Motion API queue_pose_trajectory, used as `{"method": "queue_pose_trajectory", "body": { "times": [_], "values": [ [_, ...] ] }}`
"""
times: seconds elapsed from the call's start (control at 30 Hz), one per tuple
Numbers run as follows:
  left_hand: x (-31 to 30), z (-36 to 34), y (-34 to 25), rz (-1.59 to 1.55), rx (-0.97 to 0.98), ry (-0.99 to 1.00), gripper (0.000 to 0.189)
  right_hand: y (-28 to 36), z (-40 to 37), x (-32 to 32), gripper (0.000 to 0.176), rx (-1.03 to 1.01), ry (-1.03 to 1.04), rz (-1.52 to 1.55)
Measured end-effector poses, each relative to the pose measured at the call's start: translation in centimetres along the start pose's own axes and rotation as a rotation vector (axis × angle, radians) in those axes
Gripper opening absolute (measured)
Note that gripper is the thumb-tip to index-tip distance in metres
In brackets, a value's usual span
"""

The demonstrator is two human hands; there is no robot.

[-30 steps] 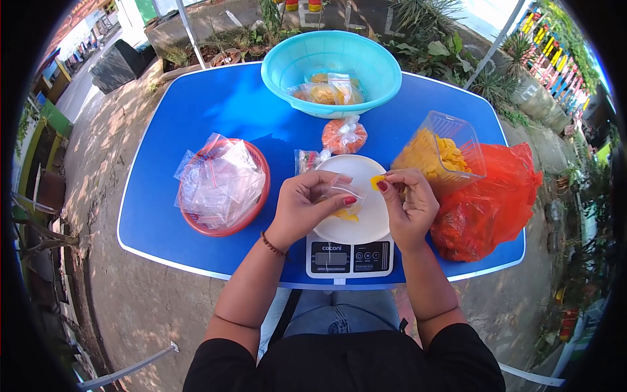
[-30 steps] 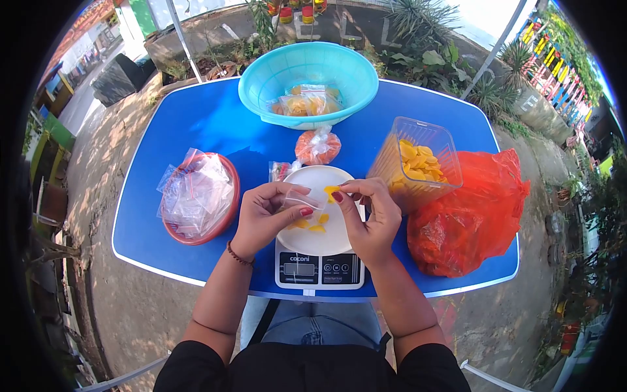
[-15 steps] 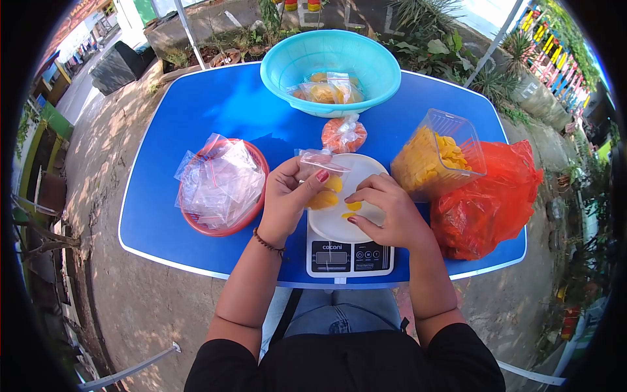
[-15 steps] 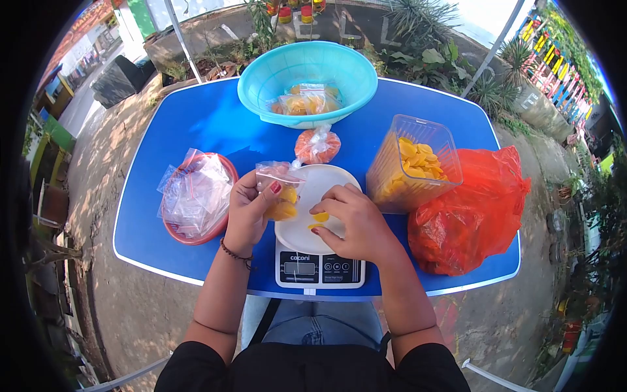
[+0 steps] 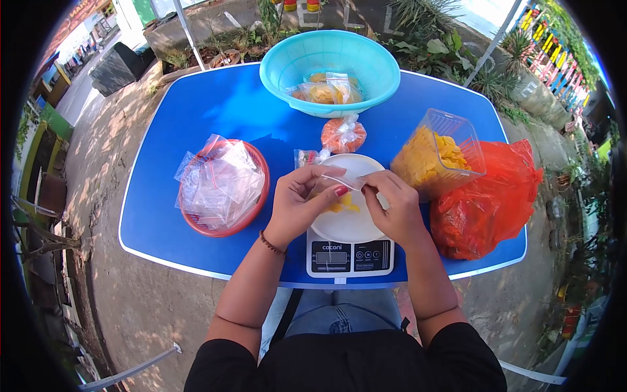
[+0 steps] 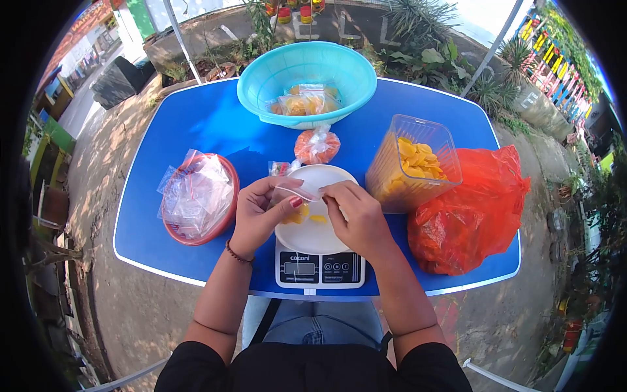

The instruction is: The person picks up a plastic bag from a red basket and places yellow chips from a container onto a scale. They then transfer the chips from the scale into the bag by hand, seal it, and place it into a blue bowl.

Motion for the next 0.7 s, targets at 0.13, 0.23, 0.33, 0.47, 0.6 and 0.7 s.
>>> {"method": "queue_pose_trajectory", "body": {
  "times": [0.13, 0.23, 0.33, 0.47, 0.6, 0.7],
  "values": [
    [0.6, -0.3, -1.3, 0.354, 0.182, -0.032, 0.037, -1.0, -1.3, -2.2, 0.021, 0.047, -0.342, 0.407],
    [0.7, -0.3, -1.2, 0.356, 0.196, -0.04, 0.041, 0.6, -0.6, -2.4, 0.019, -0.137, -0.223, 0.254],
    [1.2, -0.2, -0.5, 0.287, 0.162, 0.021, 0.04, 1.5, 0.1, -1.8, 0.013, -0.159, -0.108, 0.182],
    [0.5, 0.0, -0.5, 0.066, 0.12, -0.02, 0.034, -2.2, -0.6, -1.6, 0.013, 0.243, -0.207, 0.365],
    [-1.2, 0.5, 0.3, -0.199, 0.053, -0.134, 0.027, -1.3, -0.2, 0.8, 0.018, 0.086, 0.103, -0.171],
    [-1.8, 0.7, 1.2, -0.364, -0.021, -0.162, 0.024, -0.8, -0.4, 1.8, 0.021, 0.082, 0.207, -0.202]
  ]
}}
Point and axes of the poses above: each hand's wrist, its own z-axis towards the middle knuckle, its own x-axis out of the palm, y = z × x, the point moved 9 cm from there along z, towards the middle knuckle, and after that the axes turned 11 degrees about z, right-handed, at the moved point
